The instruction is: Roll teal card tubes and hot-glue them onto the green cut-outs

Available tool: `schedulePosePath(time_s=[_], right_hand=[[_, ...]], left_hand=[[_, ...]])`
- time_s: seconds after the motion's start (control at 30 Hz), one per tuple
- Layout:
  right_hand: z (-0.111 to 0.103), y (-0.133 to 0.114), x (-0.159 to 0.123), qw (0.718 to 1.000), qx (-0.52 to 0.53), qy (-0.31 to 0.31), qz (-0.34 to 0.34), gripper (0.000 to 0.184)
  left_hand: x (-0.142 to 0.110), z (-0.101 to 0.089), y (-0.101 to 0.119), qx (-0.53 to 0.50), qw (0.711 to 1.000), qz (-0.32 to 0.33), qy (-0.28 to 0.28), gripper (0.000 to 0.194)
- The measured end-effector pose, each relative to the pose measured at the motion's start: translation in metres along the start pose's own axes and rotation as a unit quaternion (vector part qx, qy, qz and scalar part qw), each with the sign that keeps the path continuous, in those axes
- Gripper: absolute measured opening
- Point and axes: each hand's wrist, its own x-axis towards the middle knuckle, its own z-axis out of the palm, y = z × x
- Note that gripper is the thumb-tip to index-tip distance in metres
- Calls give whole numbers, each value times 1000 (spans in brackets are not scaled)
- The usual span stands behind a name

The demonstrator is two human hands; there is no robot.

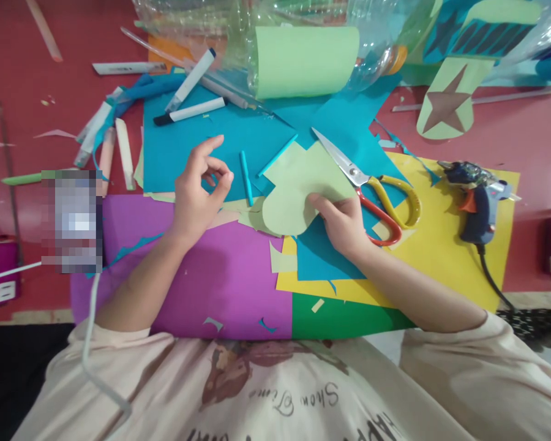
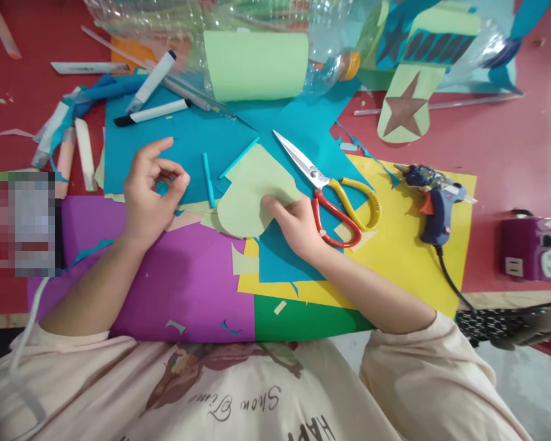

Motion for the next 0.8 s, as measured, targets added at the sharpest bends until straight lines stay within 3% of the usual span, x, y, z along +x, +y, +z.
schedulePosePath(time_s=[0.2, 0.33, 0.57, 0.63, 0.7, 0.8], right_hand=[[1, -11, -1, 999, -9, -34, 12, 20], [1, -8, -1, 999, -3, -41, 19, 19], [2, -16, -5, 999, 26, -42, 13, 27], [1, -19, -8, 997, 4, -75, 22, 29], [2, -21, -11, 991, -39, -128, 16, 33], [2, -25, -12, 975, -129, -180, -11, 40]], left_hand=[[-5, -2, 16, -100, 994, -9, -53, 15], [-9, -3, 23, -194, 972, -31, -127, 21], [-26, 10, 42, -340, 916, -150, -152, 32], [-31, 14, 49, -390, 888, -179, -166, 44], [-35, 17, 53, -418, 861, -194, -218, 54], [-37, 19, 55, -389, 842, -228, -295, 54]])
